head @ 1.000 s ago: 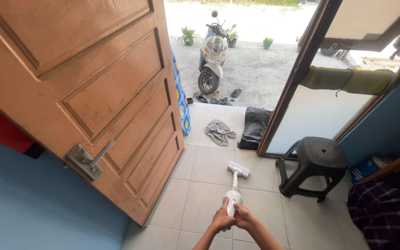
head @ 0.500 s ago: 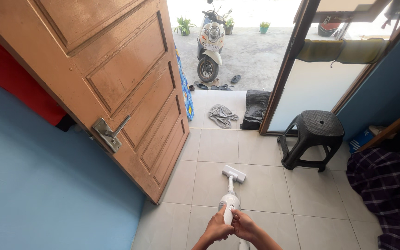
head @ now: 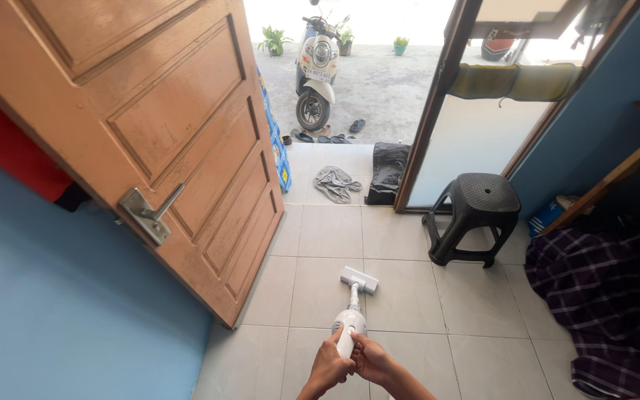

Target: The person uses a handheld vacuum cleaner to clean a tiled floor in a room. They move the vacuum back and forth across the floor, navigating around a standing fan, a plastic stool, and a wooden table with clothes underneath.

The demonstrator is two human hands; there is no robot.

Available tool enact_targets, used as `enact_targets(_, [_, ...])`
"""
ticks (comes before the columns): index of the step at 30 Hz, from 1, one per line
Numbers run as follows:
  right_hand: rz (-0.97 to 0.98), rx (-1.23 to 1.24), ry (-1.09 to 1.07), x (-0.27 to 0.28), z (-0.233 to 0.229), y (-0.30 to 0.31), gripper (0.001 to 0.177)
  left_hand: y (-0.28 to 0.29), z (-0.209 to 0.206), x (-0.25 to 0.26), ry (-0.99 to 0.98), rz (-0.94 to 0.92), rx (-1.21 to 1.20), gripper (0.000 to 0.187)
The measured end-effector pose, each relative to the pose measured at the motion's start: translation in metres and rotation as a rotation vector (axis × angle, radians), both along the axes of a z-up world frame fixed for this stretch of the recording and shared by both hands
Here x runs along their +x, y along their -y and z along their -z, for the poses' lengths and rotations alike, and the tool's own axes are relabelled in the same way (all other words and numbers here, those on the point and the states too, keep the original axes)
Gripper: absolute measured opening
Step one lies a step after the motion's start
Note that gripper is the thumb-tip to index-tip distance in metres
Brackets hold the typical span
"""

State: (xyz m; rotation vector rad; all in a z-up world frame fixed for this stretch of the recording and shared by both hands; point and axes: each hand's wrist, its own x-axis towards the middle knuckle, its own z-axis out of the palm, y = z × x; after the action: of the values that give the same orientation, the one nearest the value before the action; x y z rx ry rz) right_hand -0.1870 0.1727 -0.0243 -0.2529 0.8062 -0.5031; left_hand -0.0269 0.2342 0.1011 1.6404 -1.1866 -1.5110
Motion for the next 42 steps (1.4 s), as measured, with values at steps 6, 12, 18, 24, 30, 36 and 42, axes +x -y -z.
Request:
enact_targets(6, [0.07,-0.028,-0.067,-0.021,0.005,0.033,0.048,0.041,0.024,-0.035,-0.009,0.014,-0.024,0.109])
enact_targets(12, [0.156,0.023,-0.18,-0.066,0.005,0.1,0.059,0.109,0.046,-0.096,-0.029,-0.01,0.004,0.11])
enact_targets(18, [0.17,0.004,-0.153,-0.117,-0.002,0.193,0.069,0.201,0.051,-0.155,0.033,-0.005,-0.031,0.11])
enact_targets(24, [0.109,0.056,-0.324,-0.161,-0.006,0.272,0.065,0.272,0.058,-0.208,0.06,-0.064,0.005,0.107])
enact_targets(30, [0.135,0.043,-0.281,-0.192,0.008,0.291,0.066,0.288,0.074,-0.244,0.044,-0.098,-0.008,0.107])
enact_targets(36, [0.06,0.073,-0.265,-0.204,-0.001,0.261,0.068,0.254,0.074,-0.253,0.007,-0.133,-0.021,0.107])
enact_targets(42, [0.067,0.105,-0.237,-0.188,-0.001,0.178,0.066,0.168,0.065,-0.231,-0.035,-0.097,-0.025,0.11])
